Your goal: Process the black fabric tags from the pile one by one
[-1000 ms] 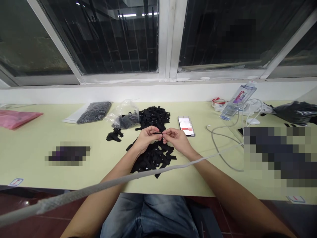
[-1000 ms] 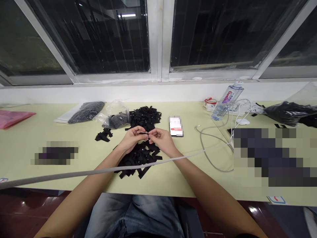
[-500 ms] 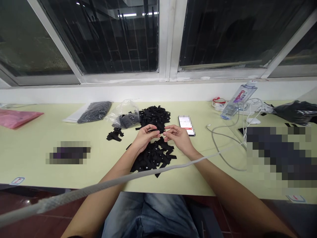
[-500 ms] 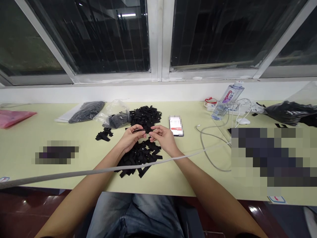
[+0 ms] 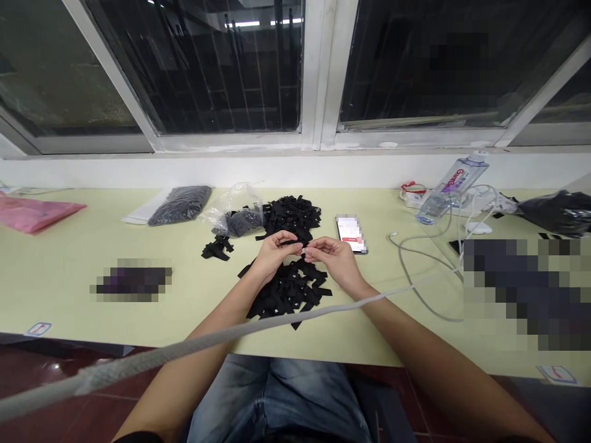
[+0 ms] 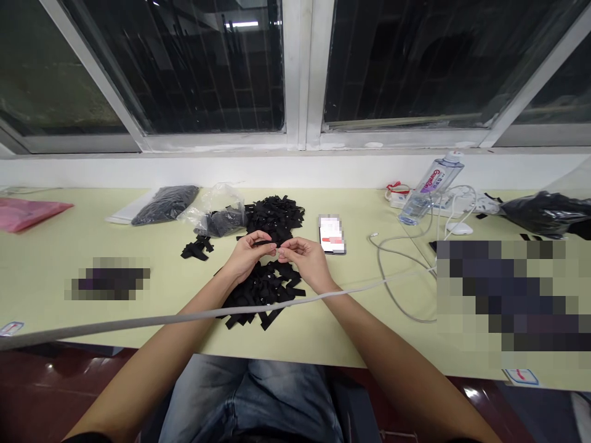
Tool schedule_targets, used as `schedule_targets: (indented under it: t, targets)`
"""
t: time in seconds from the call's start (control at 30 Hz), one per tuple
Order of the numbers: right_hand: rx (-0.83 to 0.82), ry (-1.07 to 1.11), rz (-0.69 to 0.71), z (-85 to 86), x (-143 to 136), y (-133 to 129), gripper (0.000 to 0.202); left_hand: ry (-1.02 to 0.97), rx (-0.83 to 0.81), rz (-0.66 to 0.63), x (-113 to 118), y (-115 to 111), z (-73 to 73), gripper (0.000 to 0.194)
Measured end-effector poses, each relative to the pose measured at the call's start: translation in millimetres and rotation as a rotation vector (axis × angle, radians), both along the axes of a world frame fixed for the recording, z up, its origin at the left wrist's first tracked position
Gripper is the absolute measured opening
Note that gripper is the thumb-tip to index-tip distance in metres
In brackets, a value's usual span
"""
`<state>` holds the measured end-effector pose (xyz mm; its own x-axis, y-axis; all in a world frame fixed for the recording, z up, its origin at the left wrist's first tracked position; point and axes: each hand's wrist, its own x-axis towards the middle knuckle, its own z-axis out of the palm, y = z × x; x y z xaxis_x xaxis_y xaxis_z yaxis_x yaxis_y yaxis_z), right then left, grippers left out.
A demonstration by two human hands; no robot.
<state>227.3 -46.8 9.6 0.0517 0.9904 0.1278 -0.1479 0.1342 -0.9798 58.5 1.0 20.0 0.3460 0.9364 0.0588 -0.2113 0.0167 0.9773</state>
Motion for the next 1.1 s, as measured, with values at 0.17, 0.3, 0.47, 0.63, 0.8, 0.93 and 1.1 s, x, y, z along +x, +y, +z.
schedule_targets:
  t: [0.17, 0.3, 0.47, 0.63, 0.8, 0.93, 1.1]
  targets:
    - [0.006, 0.049, 0.022, 2.9, 0, -1, 0.033, -0.014, -0.006, 0.004, -1, 3, -3.0, 0.034]
    - [-0.002, 0.023, 0.028, 3.1, 0, -2, 0.036, -0.002, 0.013, 0.024, -1, 4, -4.0, 0.032]
    - [0.003, -0.001, 0.011, 0.7, 0, -3, 0.036, 0.074, 0.149, 0.012, -1, 2, -3.4, 0.029]
    - [0.042, -0.121, -0.008, -3.7, 1, -2, 0.029, 0.132, 0.270, -0.005, -1, 3, -6.2, 0.027]
    - [0.073, -0.282, -0.002, -2.1, 1, -3, 0.024, 0.135, 0.312, -0.023, -1, 6, -12.0, 0.028]
    - [0.084, -0.284, -0.025, -0.6, -2, -5, 0.023, 0.149, 0.317, -0.035, 0, 6, -13.8, 0.028]
    - [0.098, -0.243, -0.035, -2.5, -5, -3, 0.021, 0.143, 0.283, -0.051, 0, 6, -13.3, 0.030]
